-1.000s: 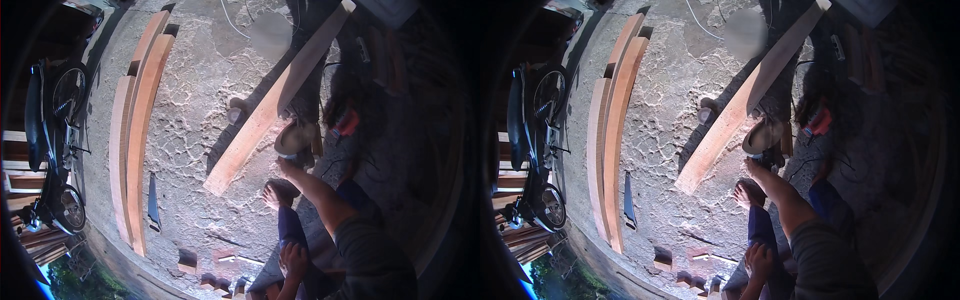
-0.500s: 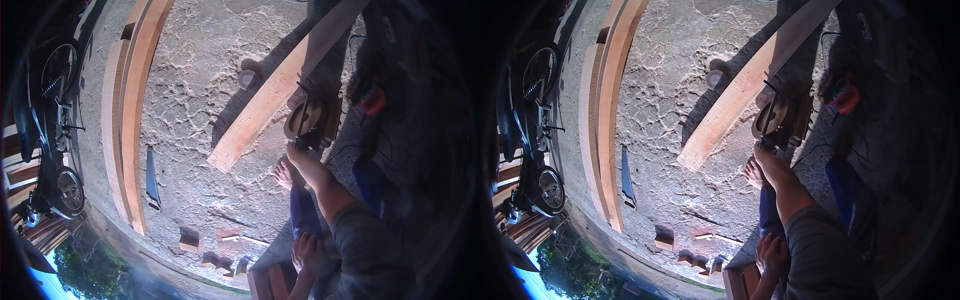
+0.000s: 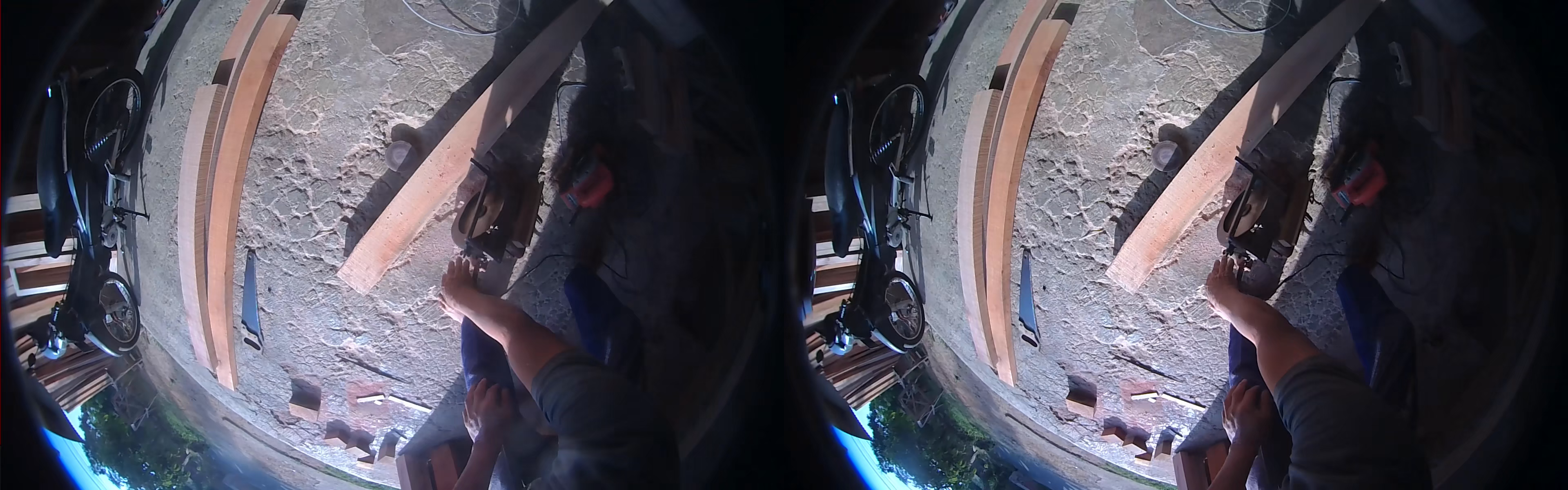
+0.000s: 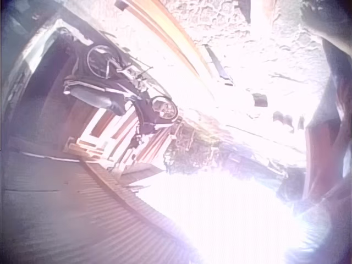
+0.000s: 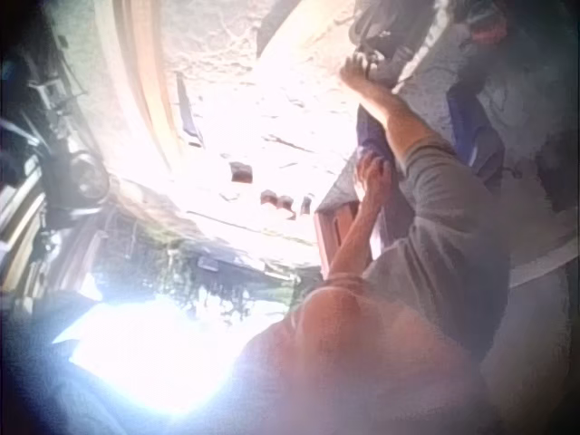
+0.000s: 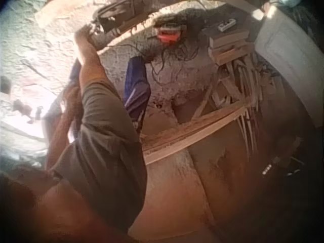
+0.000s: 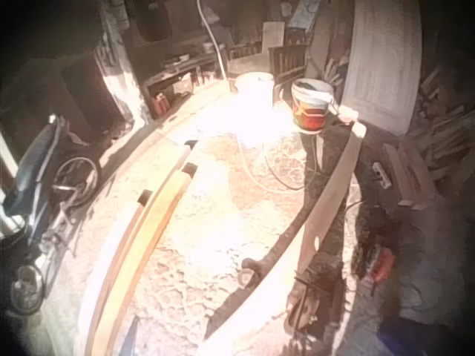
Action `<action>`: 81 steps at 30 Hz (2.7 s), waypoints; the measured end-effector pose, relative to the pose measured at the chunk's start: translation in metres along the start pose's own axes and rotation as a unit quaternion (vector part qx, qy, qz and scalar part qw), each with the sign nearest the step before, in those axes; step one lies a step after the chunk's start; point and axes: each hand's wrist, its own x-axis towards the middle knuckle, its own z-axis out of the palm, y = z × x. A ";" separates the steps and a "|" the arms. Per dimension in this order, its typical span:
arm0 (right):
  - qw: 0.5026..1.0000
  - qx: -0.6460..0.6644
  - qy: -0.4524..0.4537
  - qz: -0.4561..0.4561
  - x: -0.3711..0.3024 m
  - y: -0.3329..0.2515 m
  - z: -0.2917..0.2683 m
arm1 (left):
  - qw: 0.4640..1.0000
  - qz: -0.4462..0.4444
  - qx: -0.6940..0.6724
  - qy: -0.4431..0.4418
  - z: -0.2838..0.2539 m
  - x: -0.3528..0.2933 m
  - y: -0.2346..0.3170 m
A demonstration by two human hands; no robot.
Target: The person uses a power planer to smooth the edges of a long wooden board and then uses a circular saw to cut the board while it is supported on the floor.
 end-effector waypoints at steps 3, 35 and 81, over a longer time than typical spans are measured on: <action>0.965 0.132 -0.154 -0.168 -0.035 0.014 -0.043 | 0.999 0.037 0.005 0.008 0.000 0.007 0.008; 0.384 0.512 0.431 0.636 -0.842 0.393 -0.205 | 0.542 0.784 0.229 -0.195 0.254 -0.360 0.498; -0.024 -0.156 0.451 0.878 -1.259 -0.285 -0.210 | 0.331 0.832 0.427 -0.122 0.260 -0.485 0.267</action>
